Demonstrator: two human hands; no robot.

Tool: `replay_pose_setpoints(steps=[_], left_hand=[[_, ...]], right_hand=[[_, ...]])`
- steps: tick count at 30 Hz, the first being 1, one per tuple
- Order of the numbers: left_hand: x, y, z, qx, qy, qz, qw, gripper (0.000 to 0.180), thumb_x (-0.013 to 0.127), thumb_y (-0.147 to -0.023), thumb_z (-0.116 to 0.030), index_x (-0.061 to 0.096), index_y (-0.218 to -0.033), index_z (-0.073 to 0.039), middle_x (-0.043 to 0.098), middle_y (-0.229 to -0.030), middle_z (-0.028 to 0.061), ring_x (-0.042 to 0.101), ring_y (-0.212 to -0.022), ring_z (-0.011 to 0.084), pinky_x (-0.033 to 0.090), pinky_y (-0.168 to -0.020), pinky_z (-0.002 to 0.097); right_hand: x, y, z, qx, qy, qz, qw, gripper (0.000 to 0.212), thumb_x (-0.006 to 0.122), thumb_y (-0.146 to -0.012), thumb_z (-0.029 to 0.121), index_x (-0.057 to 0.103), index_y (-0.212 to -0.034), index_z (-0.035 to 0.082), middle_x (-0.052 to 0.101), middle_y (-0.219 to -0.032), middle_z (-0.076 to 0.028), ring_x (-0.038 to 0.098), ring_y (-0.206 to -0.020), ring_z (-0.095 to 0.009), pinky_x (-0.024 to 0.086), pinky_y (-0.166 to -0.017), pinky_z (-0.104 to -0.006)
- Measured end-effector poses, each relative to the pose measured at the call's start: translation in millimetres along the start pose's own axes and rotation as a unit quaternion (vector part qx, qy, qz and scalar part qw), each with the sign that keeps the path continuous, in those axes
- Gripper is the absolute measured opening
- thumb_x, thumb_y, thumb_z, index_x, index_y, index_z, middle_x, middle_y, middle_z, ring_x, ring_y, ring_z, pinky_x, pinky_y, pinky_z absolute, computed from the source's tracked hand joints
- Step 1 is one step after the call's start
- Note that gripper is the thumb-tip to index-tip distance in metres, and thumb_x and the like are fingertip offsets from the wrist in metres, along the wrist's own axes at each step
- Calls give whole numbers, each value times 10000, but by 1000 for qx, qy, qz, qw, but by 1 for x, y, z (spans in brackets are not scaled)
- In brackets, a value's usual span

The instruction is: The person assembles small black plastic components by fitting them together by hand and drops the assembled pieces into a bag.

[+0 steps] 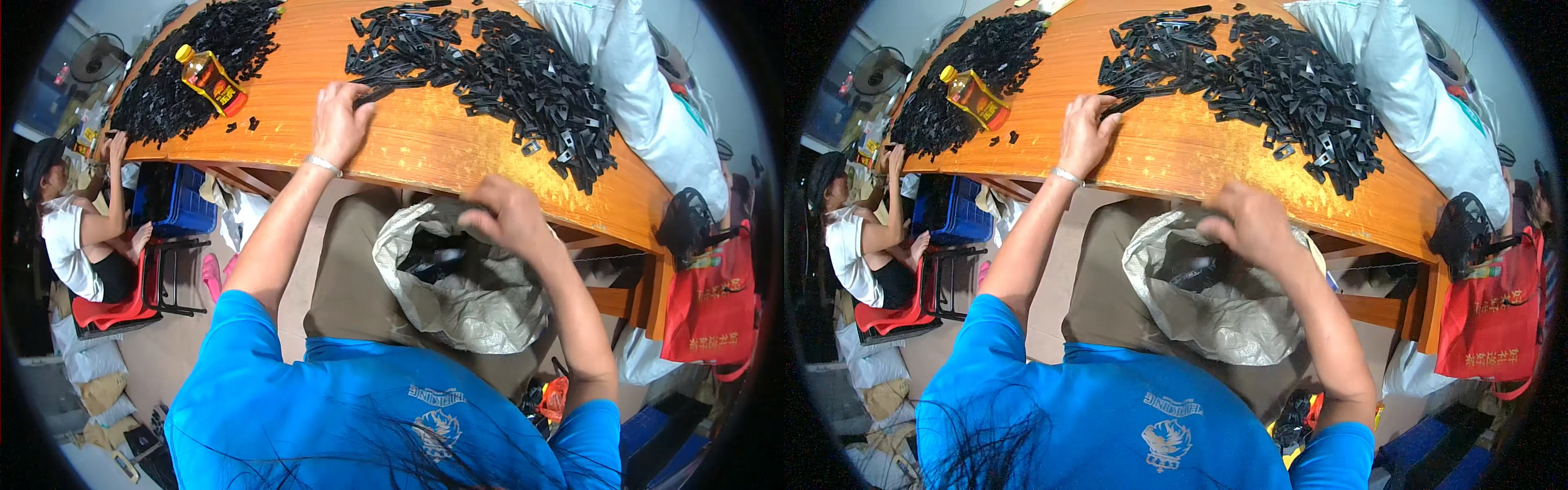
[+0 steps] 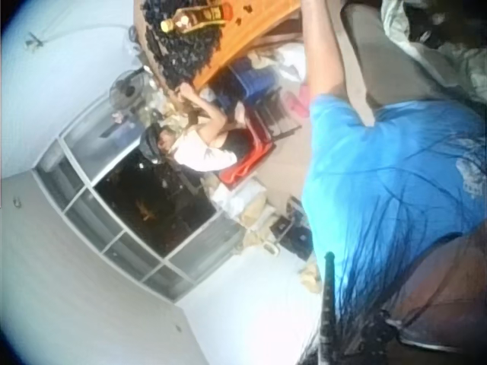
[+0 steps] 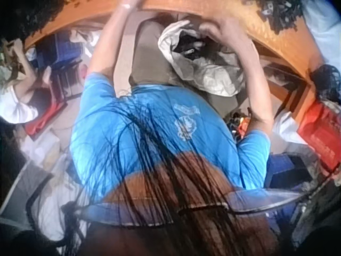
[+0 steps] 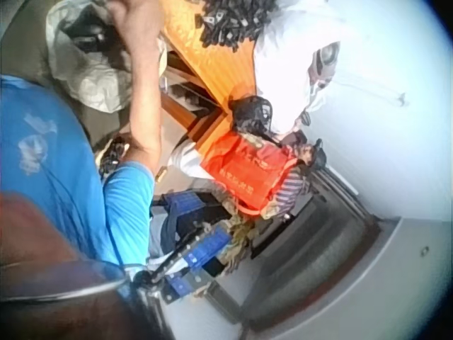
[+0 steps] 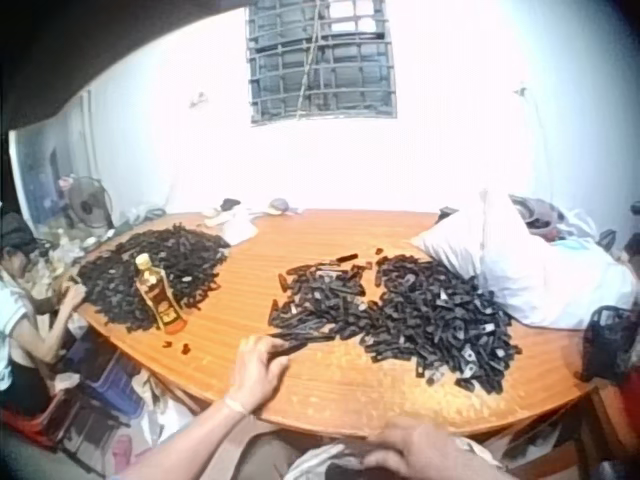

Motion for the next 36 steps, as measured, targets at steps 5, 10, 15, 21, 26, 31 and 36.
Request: replay_pose_setpoints(steps=[5,10,15,21,26,31,36], left_hand=[[20,-2,7,-75,16,37,996,131,792,-865,-137,740,-962,-66,730,-1007,144,659,-1023,369,531,-894,484],[23,9,-29,34,63,30,997,145,830,-826,-92,691,-850,-61,760,-976,73,693,-947,306,548,-811,439],[21,26,-73,122,73,72,987,164,824,-798,-55,670,-849,-77,749,-1049,28,676,-982,279,528,-858,432],[13,32,-92,132,126,52,982,198,821,-793,-38,727,-966,-63,729,-1086,101,665,-1017,312,530,-896,422],[13,46,-108,72,229,91,967,207,813,-878,-71,734,-1064,-25,724,-1053,113,697,-953,235,559,-817,350],[38,72,-111,-183,451,261,834,128,728,-1030,-121,722,-1052,5,739,-900,-8,653,-811,42,573,-744,256],[38,74,-105,-210,422,238,849,153,746,-1017,-151,721,-1053,-4,716,-874,-6,643,-801,69,536,-704,273]], right_hand=[[-25,-68,-64,67,115,-130,983,167,739,-940,164,801,-1054,58,698,-1041,-152,724,-899,-387,571,-787,-484],[-9,-107,-88,24,191,-106,976,244,657,-923,48,771,-1138,75,667,-1140,-150,722,-947,-394,580,-813,-496],[-5,-118,-89,28,237,-52,970,233,615,-915,53,703,-1130,70,657,-1083,-160,722,-941,-394,585,-799,-495],[-9,-101,-73,17,185,-40,982,122,665,-970,128,662,-1065,51,678,-1076,-200,716,-914,-416,564,-793,-511],[0,-58,-37,134,-126,-22,983,287,741,-956,162,677,-1208,42,754,-973,-222,736,-942,-409,566,-798,-485],[19,-26,-26,142,-176,-70,971,353,816,-900,109,656,-1204,29,750,-981,-197,736,-821,-354,575,-749,-429],[6,-28,-11,-13,11,-190,982,328,841,-851,121,696,-1137,55,707,-992,-151,724,-830,-361,573,-727,-462]])
Point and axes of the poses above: each hand's wrist, its own y-axis away from the middle knuckle, its own x-axis out of the palm, z = x × y, the point moved 5 cm from there along -y, towards the middle knuckle
